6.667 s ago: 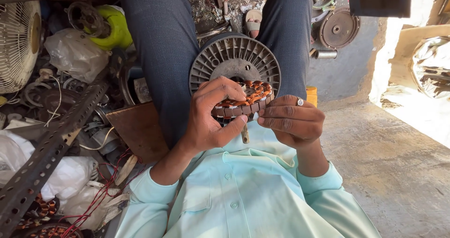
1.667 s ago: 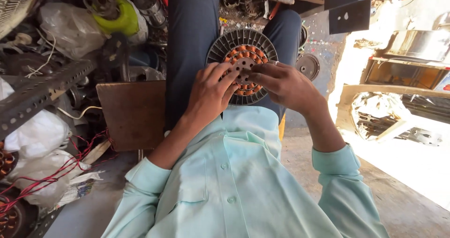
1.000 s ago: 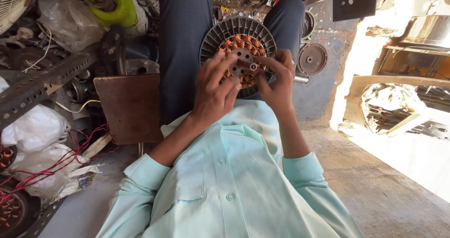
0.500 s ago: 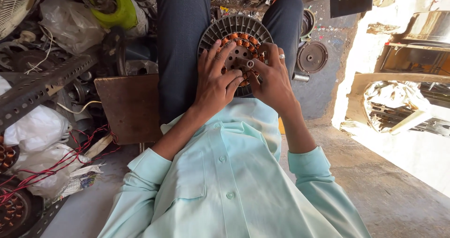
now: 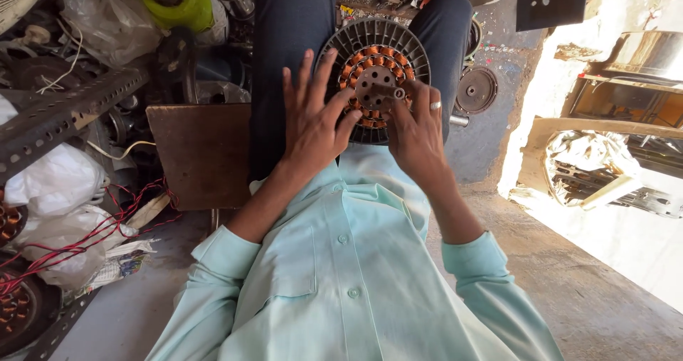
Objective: The recorder is rewiring or repairing the stator of an electric motor or fan, using wire and matches to prepare wire ends.
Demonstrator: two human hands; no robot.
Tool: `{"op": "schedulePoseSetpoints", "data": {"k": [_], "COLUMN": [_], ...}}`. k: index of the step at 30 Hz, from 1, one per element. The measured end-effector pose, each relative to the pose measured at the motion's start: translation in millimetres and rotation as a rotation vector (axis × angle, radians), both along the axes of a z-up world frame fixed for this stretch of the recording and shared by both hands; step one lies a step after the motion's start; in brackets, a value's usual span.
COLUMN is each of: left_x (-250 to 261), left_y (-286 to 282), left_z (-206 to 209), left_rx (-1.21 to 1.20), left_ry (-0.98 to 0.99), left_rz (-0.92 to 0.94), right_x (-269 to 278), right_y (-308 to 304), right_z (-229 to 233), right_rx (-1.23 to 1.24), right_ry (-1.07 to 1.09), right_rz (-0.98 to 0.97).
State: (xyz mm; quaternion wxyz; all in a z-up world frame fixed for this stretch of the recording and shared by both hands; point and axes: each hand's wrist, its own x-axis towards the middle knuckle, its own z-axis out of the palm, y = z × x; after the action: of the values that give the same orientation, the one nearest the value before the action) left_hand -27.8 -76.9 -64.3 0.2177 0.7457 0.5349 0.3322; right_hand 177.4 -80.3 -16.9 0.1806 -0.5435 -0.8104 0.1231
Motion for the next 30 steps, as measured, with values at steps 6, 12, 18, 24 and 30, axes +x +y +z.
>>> {"op": "schedulePoseSetpoints", "data": {"k": [6, 12, 18, 24, 30], "left_x": [8, 7, -2, -10, -10], "left_y": [4, 2, 12, 30, 42], "left_z": [0, -9, -1, 16, 19], "left_rx": [-0.05, -0.021, -0.005, 0.034, 0.204], "left_ry": [0.076, 0.055, 0.086, 0.263, 0.385], "left_rz": [-0.094, -0.144, -0.194, -0.297, -0.463], "right_x": [-20, 6, -1, -6, -2], "right_y": [-9, -11, -6, -5, -12], "right_z": [-12, -35, -12, -27, -31], "right_rx": [0.162, 0.042, 0.054, -0.007, 0.03], "right_ry": [0.205, 0.713, 0.413, 0.454, 0.586], "right_rz": [-0.044, -0.251, -0.222, -0.312, -0.359]}}
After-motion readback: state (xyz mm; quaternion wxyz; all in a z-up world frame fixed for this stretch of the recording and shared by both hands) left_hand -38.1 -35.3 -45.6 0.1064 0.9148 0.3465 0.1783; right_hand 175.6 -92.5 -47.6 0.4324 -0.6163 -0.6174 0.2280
